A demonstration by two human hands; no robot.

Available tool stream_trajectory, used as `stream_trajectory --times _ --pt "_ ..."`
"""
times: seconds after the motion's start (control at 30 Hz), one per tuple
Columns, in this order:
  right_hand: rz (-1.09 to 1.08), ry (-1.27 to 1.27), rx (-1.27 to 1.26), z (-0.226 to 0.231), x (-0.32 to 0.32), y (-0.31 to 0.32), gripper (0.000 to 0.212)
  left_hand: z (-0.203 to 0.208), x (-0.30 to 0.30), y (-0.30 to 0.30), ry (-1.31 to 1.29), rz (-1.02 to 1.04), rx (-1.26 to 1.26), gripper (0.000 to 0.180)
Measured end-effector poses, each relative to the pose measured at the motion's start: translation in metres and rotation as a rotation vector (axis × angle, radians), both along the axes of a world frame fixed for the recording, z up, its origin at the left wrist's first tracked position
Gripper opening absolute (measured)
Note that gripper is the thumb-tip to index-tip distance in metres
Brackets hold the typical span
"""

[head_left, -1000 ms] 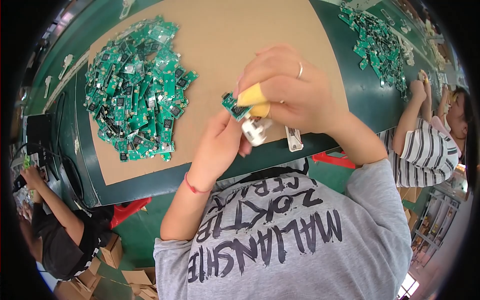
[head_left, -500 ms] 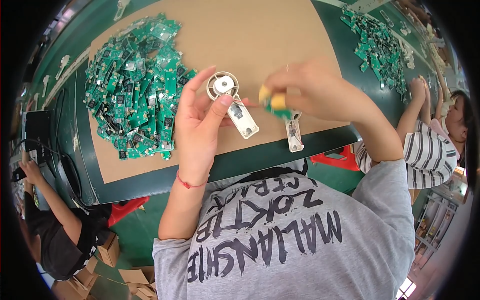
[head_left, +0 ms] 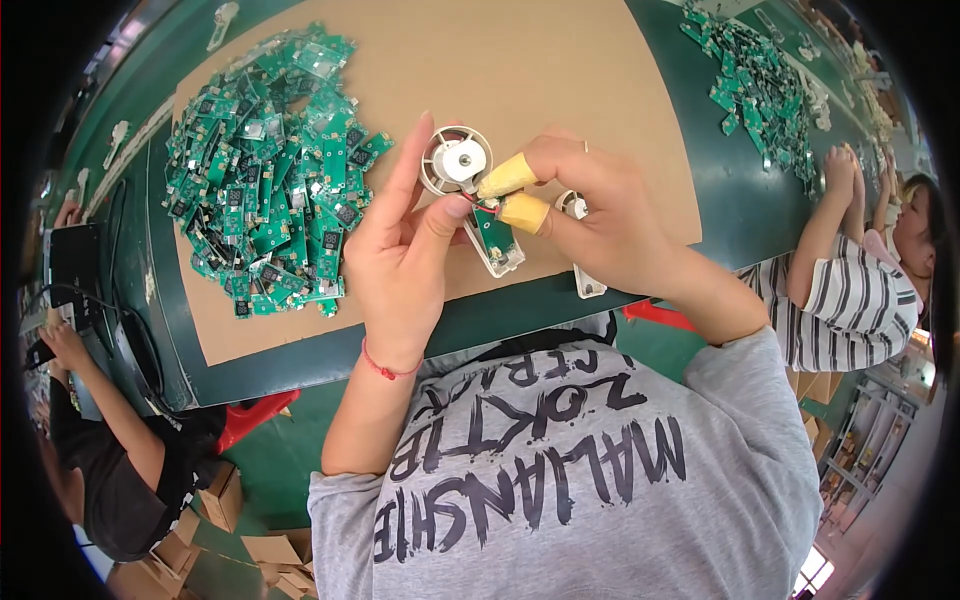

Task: The person assembles electronic components by inserting printed circuit boards into plastic housings by hand.

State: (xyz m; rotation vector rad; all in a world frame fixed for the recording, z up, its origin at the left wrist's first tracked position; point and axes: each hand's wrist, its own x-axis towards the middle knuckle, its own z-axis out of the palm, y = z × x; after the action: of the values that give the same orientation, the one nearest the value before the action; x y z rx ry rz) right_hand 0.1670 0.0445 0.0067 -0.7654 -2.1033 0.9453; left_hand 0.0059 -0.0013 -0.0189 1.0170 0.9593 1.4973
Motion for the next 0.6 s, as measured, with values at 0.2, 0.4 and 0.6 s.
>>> stream_trajectory --times 0.2,0.4,0.6 --pt "-0.026 -0.013 0.099 -0.007 0.0 0.002 0.021 -0.004 0.001 0.001 0.041 0.053 -0.008 0.048" --pt "-0.02 -0.014 0.118 -0.015 -0.002 0.0 0.023 0.002 0.005 0.0 -0.015 0.1 -0.027 0.048" --pt "-0.09 0.02 0.067 -0.017 -0.006 -0.005 0.022 0.003 0.005 0.0 -0.072 0.079 -0.074 0.045"
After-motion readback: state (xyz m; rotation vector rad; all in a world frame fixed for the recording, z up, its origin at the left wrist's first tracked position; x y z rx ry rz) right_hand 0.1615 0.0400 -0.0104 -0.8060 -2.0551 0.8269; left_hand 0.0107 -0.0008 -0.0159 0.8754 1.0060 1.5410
